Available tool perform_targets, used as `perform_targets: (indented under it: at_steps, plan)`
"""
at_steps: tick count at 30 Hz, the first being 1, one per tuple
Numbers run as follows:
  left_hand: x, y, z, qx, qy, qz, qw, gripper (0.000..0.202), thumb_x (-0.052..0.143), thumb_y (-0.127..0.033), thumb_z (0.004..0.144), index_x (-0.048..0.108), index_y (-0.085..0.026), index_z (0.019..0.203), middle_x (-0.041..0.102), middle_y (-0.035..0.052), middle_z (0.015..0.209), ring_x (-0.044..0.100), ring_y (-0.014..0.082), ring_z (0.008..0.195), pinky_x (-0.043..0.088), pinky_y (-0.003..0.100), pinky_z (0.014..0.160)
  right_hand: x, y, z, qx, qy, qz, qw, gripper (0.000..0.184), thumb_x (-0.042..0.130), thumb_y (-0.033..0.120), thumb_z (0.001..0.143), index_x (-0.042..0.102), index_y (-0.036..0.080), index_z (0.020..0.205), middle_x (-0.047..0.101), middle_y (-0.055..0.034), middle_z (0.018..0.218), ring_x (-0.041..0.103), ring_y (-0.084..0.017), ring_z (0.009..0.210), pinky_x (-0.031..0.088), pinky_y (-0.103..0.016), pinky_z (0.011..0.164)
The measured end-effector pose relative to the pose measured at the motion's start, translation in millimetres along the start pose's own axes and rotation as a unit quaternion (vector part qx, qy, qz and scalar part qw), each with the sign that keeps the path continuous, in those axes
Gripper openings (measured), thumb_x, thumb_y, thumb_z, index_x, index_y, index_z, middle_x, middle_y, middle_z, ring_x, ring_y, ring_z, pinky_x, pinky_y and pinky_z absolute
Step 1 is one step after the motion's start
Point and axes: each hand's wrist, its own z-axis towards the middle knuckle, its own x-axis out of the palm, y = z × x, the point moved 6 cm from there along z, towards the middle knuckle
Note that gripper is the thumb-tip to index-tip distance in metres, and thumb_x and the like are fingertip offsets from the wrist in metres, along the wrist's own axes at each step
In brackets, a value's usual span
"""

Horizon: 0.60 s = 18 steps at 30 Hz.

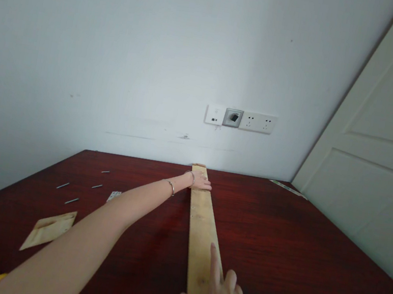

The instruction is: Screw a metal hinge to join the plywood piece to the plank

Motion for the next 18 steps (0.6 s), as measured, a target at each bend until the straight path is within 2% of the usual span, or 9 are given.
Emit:
perform_targets:
  at_steps: [6, 13, 18]
  plan:
    - [2.1, 2.3, -0.9, -0.005, 0.006, 0.007, 1.0, 0.057, 0.053, 0.0, 0.075, 0.051, -0.031, 0.122, 0.051, 0.004, 0.136, 0.053, 0.0214, 0.117, 0.043, 0.037, 0.092, 0.3, -0.4, 2.6, 0.004, 0.004, -0.002, 1.0, 0.082, 0.065, 0.04, 0.069, 0.037, 0.016, 0.143, 0.06, -0.0133, 0.088, 0.068, -0.033, 0.078, 0.054, -0.043, 0.062]
    - [2.7, 3.6, -2.1, -0.02, 0.013, 0.005, 1.0, 0.057, 0.055, -0.003, 0.074, 0.051, -0.03, 0.125, 0.043, 0.0054, 0.144, 0.052, 0.0251, 0.12, 0.043, 0.039, 0.091, 2.0, -0.6, 3.0, 0.016, 0.009, -0.011, 1.0, 0.088, 0.066, 0.044, 0.068, 0.033, 0.016, 0.145, 0.061, -0.0126, 0.088, 0.068, -0.033, 0.08, 0.054, -0.045, 0.065]
    - [2.8, 3.6, -0.2, -0.04, 0.002, -0.005, 0.999, 0.051, 0.052, -0.005, 0.076, 0.055, -0.03, 0.12, 0.046, 0.0049, 0.142, 0.056, 0.0238, 0.115, 0.045, 0.037, 0.087, 0.4, 0.7, 0.9, 0.011, -0.01, -0.035, 0.999, 0.082, 0.064, 0.043, 0.072, 0.036, 0.016, 0.144, 0.06, -0.0126, 0.086, 0.068, -0.032, 0.078, 0.054, -0.042, 0.063]
